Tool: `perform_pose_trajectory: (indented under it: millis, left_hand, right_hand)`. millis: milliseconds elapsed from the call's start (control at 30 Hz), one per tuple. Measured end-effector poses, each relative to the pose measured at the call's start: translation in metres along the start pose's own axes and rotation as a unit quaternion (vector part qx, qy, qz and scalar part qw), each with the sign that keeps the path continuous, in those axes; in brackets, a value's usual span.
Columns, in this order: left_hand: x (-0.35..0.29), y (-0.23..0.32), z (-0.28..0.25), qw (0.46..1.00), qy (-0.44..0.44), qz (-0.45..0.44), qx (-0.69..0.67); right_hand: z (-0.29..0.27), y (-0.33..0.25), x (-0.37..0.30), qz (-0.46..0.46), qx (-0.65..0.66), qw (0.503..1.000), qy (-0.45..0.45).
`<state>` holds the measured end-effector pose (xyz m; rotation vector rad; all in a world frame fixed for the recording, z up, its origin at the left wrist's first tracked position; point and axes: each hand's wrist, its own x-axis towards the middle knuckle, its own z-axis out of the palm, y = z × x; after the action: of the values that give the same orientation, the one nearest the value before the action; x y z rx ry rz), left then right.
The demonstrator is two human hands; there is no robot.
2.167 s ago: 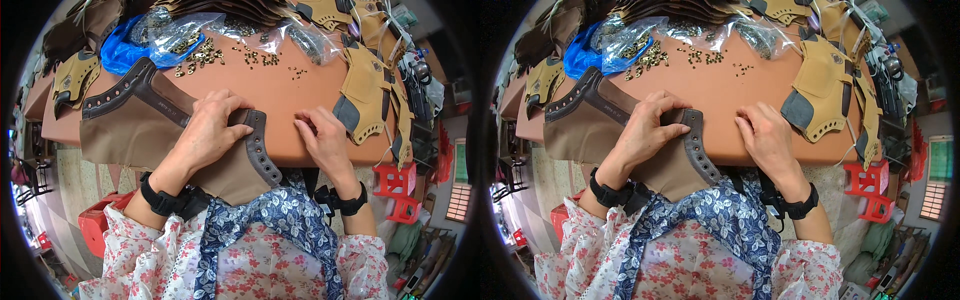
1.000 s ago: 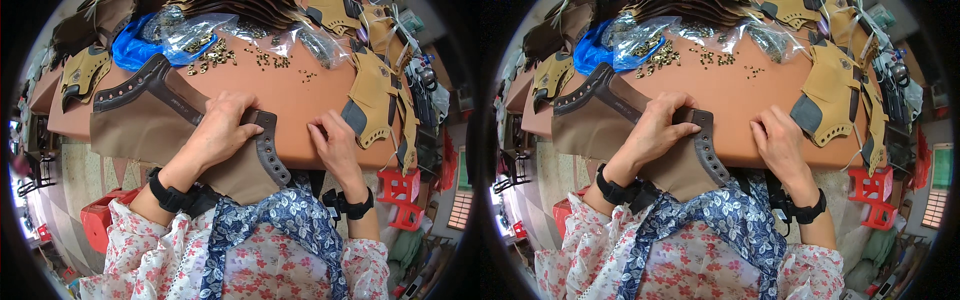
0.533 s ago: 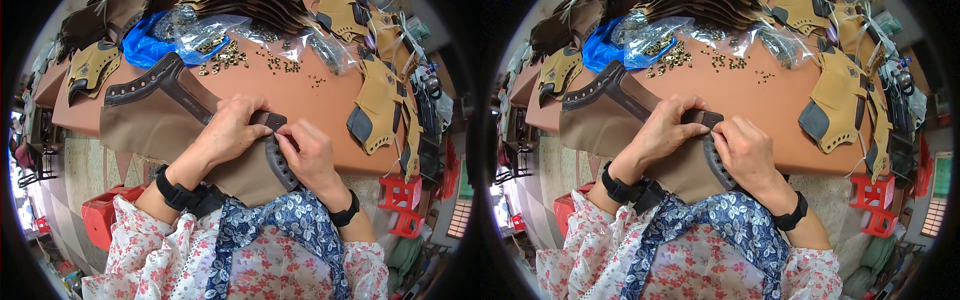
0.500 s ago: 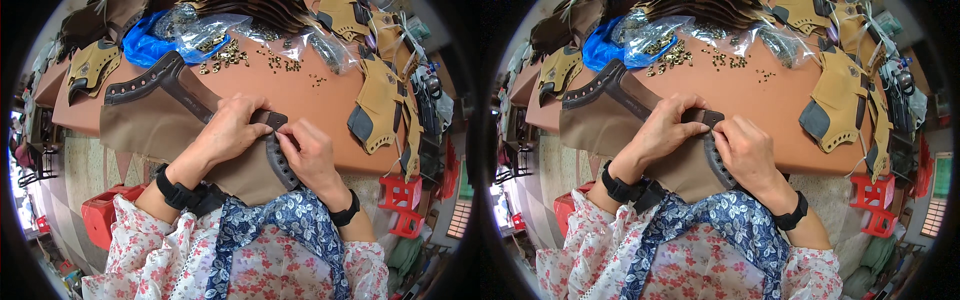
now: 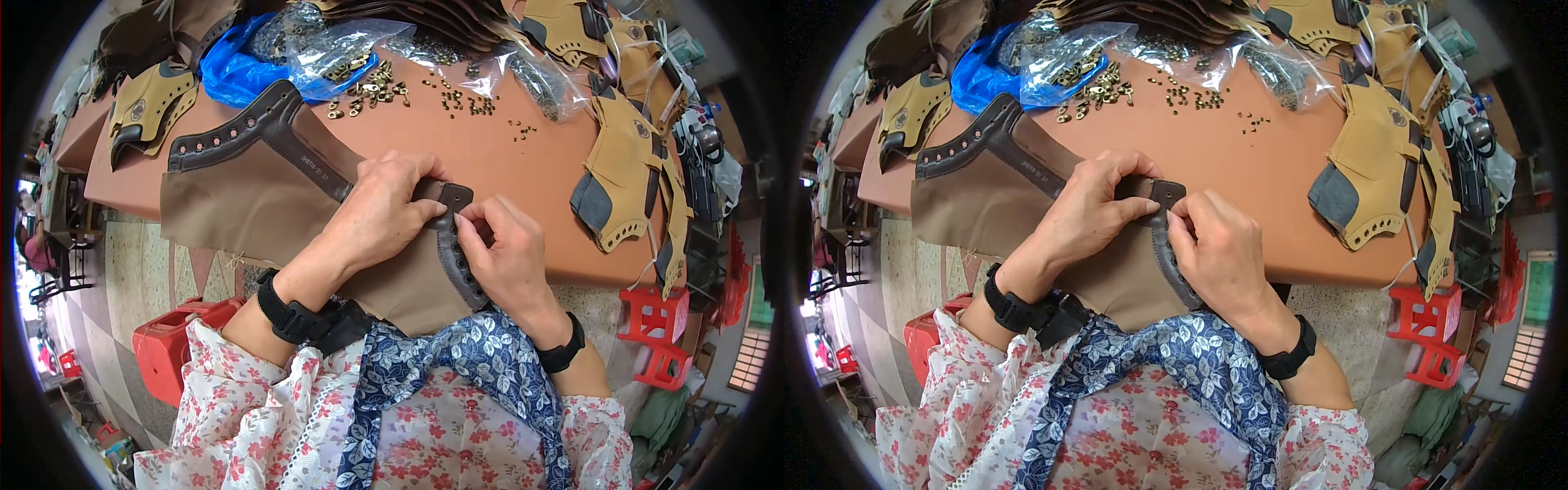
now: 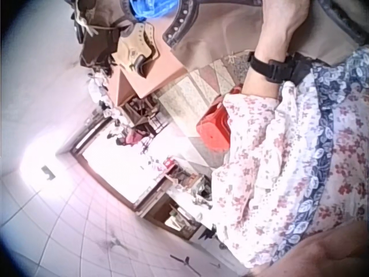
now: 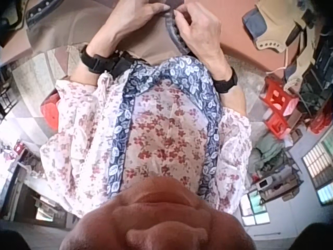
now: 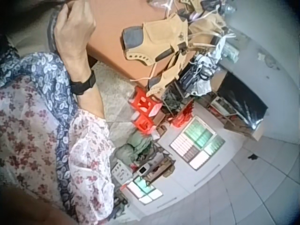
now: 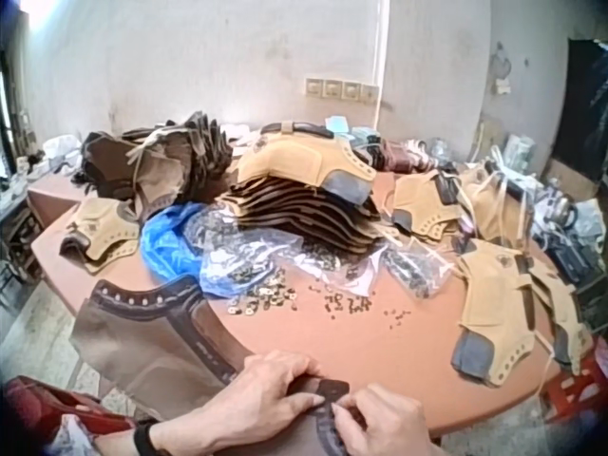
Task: Manually assembling leather boot upper components and attaching metal eyelets or decorative studs.
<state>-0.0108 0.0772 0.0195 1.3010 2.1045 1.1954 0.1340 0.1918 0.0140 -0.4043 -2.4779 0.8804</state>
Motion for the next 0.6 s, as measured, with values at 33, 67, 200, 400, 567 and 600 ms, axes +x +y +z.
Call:
perform_pose_trajectory:
  millis: [33,67,200,400,567,600]
  left_hand:
    - [0.0,0.0,-0.0001,1.0,0.0,0.001,0.002]
    - [-0.0001,0.0,0.0,1.0,0.002,0.006,0.006]
    - [-0.0009,-0.0001,0.0006,1.0,0.009,0.026,0.009]
    - [-0.0013,-0.0018,0.0001,1.0,0.008,0.016,-0.009]
    - [-0.0016,-0.0051,0.0013,0.999,0.014,0.021,-0.037]
    - [-0.0019,-0.0048,0.001,0.999,0.012,0.019,-0.044]
  right_hand:
    - [0.0008,0.0006,0.0001,-0.003,0.0,1.0,0.002]
    - [0.0013,0.001,-0.0001,-0.006,-0.001,1.0,0.004]
    - [-0.0001,0.0017,0.0005,0.033,0.031,0.999,-0.017]
    - [0.0,-0.0025,0.0035,0.139,0.117,0.983,0.007]
    - [-0.0023,0.0045,0.0043,0.177,0.197,0.964,-0.036]
    - [-0.0044,0.0065,0.0046,0.18,0.194,0.962,-0.073]
